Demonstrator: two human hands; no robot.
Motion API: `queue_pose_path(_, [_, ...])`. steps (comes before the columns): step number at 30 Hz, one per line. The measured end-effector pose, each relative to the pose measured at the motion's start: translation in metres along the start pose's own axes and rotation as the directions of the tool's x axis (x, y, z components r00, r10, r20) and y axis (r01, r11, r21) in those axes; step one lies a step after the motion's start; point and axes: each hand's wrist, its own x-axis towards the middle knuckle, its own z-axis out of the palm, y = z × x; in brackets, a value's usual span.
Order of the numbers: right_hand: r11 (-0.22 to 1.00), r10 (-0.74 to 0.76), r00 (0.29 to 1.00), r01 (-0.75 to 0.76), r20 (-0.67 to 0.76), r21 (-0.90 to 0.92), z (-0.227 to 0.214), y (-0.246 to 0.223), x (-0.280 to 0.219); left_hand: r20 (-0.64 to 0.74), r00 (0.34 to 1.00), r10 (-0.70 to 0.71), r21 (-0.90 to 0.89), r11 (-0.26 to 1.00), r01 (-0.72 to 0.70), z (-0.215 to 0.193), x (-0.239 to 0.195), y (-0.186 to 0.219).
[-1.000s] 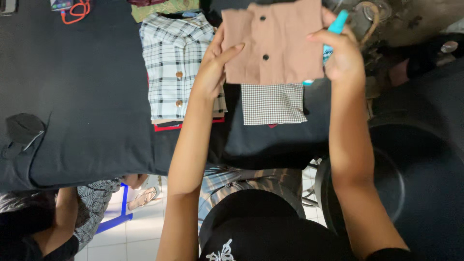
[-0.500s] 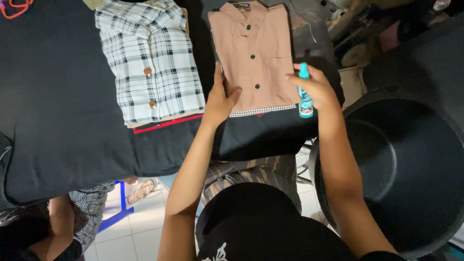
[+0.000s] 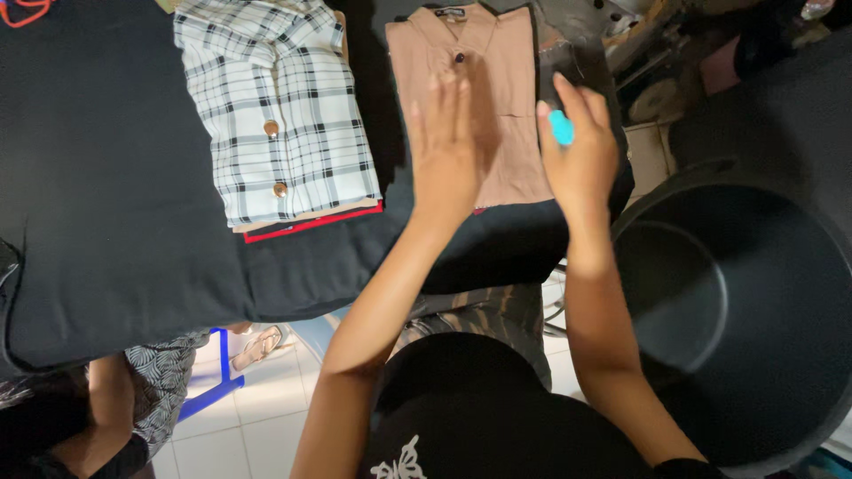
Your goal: The person sprays a liquid from a small bottle onto a stack of folded shirts and smooths them with their hands. They handle several shirts, including a beige button-up, a checkered shirt, a black t-shirt, a denim shirt, and a red t-shirt. Finally, they place a clear plastic bag over the stack.
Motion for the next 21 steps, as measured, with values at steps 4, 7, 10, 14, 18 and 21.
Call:
queue_pose_path(4, [0.974, -0.182, 0.983, 0.184, 0.026, -0.130, 0.050, -0.012, -0.003, -0.027, 0.999, -0.040, -0.085, 0.996, 0.037, 0.049, -0.006, 0.010])
queue_pose_path(7, [0.963, -0.122, 0.989, 0.137, 0.078, -0.232, 0.073, -0.002, -0.020, 0.039, 0.997, -0.072, -0.142, 0.987, 0.077, 0.068, -0.022, -0.003])
queue_pose_path(10, [0.969, -0.075, 0.994, 0.091, 0.078, -0.229, 0.084, 0.011, -0.021, 0.105, 0.993, -0.058, -0.154, 0.985, 0.074, 0.059, -0.016, -0.003])
queue_pose_path(14, [0.973, -0.079, 0.992, 0.097, 0.094, -0.210, 0.082, 0.030, -0.026, 0.203, 0.977, -0.061, -0.265, 0.957, 0.115, -0.008, 0.003, 0.029])
queue_pose_path(18, [0.956, -0.231, 0.969, 0.243, 0.087, -0.166, 0.087, 0.027, -0.015, 0.093, 0.860, 0.502, -0.726, 0.625, -0.287, -0.144, -0.039, 0.083])
queue_pose_path(21, [0.968, -0.119, 0.993, 0.122, 0.029, -0.221, 0.083, 0.021, -0.030, -0.106, 0.920, 0.377, -0.866, 0.420, -0.272, -0.227, -0.073, 0.112])
